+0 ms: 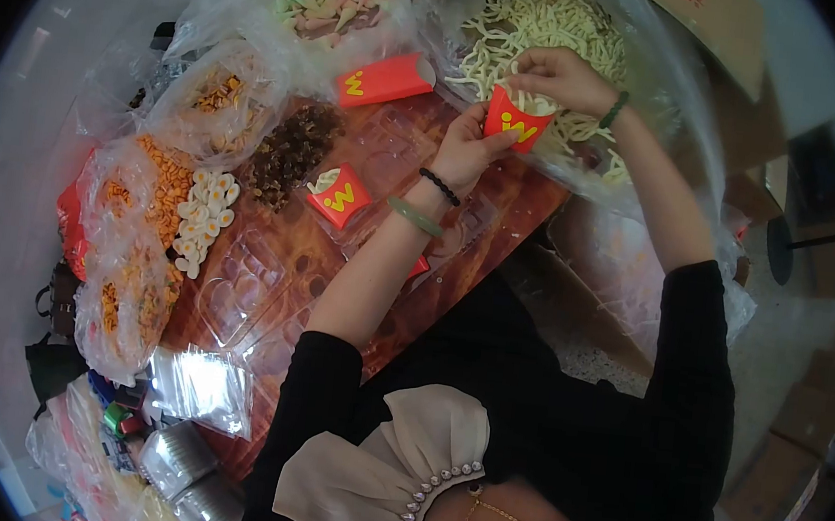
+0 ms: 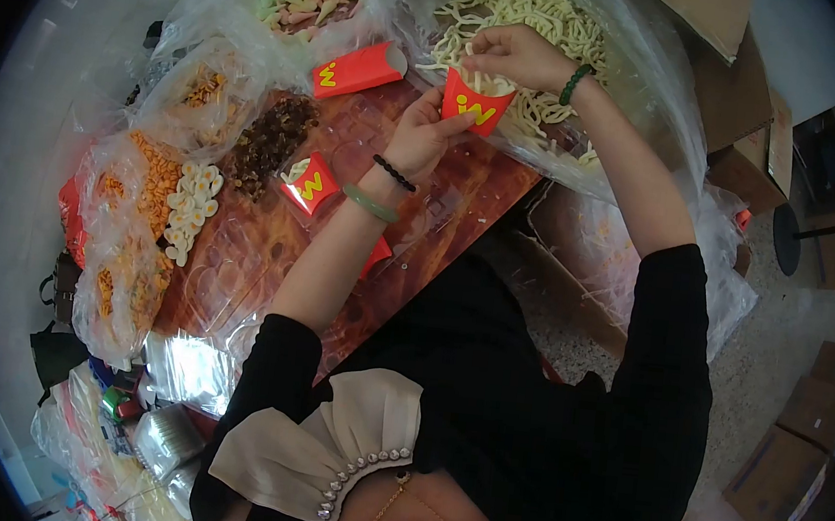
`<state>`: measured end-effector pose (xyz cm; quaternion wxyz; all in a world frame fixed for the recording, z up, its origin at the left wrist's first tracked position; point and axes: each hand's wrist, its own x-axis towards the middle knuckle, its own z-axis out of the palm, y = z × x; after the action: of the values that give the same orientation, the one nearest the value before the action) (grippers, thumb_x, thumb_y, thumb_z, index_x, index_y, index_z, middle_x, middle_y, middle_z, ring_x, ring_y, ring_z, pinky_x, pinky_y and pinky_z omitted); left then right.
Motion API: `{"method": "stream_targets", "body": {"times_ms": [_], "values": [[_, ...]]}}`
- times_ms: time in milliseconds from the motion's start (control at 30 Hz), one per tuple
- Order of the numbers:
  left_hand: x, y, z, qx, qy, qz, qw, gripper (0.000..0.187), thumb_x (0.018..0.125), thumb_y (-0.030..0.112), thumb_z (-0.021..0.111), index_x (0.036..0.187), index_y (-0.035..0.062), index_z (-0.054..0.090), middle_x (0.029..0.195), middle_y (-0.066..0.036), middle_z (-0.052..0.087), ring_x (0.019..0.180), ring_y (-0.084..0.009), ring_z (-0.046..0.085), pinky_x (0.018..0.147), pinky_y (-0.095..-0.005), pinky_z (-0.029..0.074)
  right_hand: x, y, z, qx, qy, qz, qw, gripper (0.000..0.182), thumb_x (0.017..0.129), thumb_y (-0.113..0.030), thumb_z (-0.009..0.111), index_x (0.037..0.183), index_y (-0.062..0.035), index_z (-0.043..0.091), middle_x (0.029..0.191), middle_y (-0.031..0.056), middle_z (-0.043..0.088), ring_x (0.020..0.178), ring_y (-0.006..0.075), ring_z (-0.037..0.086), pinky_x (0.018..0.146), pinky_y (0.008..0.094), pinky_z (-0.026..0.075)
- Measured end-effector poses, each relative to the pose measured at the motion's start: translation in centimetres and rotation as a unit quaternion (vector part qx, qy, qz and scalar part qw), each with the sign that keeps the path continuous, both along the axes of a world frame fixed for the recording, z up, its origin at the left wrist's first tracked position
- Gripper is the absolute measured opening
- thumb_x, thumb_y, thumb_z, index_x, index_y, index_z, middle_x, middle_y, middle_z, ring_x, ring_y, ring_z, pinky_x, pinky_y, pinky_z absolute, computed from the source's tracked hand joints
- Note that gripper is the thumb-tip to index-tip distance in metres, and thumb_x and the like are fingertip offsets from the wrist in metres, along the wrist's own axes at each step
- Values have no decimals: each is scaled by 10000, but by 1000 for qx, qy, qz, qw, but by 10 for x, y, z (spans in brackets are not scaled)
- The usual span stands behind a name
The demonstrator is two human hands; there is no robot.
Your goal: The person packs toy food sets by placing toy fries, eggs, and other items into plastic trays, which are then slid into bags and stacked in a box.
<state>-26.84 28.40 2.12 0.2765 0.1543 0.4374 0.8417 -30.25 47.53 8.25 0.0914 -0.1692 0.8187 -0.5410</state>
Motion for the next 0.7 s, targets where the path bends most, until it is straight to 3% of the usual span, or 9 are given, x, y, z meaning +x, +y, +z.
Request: {"method": "stream_targets", "body": {"times_ms": [133, 200, 233, 300, 433, 500, 533, 633, 700], "values": [[3, 2, 1, -6, -21, 16, 1000, 372, 820, 5, 589, 1158, 8, 434, 1075, -102, 571, 939, -189, 596, 783, -301, 516, 8, -12, -4, -63, 19, -5, 998, 203, 807, -164, 646, 924, -11, 583, 848, -8, 612, 776, 67, 545, 710, 223, 448], [4, 0, 5, -4, -37, 22, 999, 359, 818, 2, 588, 1146, 10, 441, 1070, -102, 571, 932, -190, 597, 781, -303, 516, 15, -22, -2, -29, 201, -79, 976, 158, 780, -115, 629, 900, -20, 588, 842, 9, 616, 778, 107, 571, 702, 244, 454], [4, -2, 7, -2, -53, 28, 998, 345, 817, -2, 587, 1133, 11, 448, 1065, -102, 572, 926, -190, 598, 780, -306, 516, 21, -26, 1, -30, 199, -76, 977, 158, 780, -115, 629, 900, -20, 588, 842, 9, 616, 778, 107, 571, 702, 244, 454], [6, -4, 8, 5, -55, 46, 997, 333, 818, -7, 582, 1124, 14, 454, 1057, -102, 573, 919, -191, 600, 773, -306, 519, 33, -30, 13, 108, 355, -109, 922, 139, 752, -72, 594, 885, -31, 589, 837, 51, 607, 787, 166, 584, 709, 283, 465], [7, -7, 7, 0, -16, 89, 996, 313, 816, -17, 574, 1108, 16, 465, 1037, -100, 574, 903, -189, 600, 755, -300, 524, 45, -34, 20, 205, 287, -55, 934, 135, 753, -62, 576, 884, -30, 582, 813, 92, 589, 776, 216, 584, 707, 324, 471], [10, -6, 6, -11, -14, 90, 996, 319, 816, -17, 575, 1111, 15, 460, 1034, -99, 574, 897, -185, 600, 749, -294, 524, 41, -33, 16, 268, 396, 29, 878, 121, 770, -61, 567, 885, -25, 578, 789, 98, 591, 754, 228, 589, 674, 337, 478], [12, -5, 6, -22, -11, 92, 995, 324, 815, -18, 576, 1114, 14, 456, 1031, -97, 574, 891, -180, 600, 743, -287, 524, 39, -33, 17, 269, 395, 28, 878, 121, 770, -61, 567, 885, -25, 578, 789, 98, 591, 754, 228, 589, 674, 337, 478], [20, -9, 9, -27, -8, 66, 997, 305, 827, 4, 583, 1106, 27, 461, 1071, -89, 564, 977, -189, 574, 796, -317, 513, 35, -35, 26, 216, 310, 70, 923, 154, 766, -64, 577, 913, -20, 578, 815, 106, 607, 755, 248, 600, 664, 337, 480], [19, -11, 5, -11, 2, 74, 997, 308, 827, 4, 583, 1109, 30, 461, 1079, -88, 561, 983, -190, 572, 807, -316, 508, 39, -37, 36, 123, 188, 68, 972, 163, 773, -77, 583, 926, -19, 580, 856, 108, 624, 784, 243, 612, 690, 320, 483]]}}
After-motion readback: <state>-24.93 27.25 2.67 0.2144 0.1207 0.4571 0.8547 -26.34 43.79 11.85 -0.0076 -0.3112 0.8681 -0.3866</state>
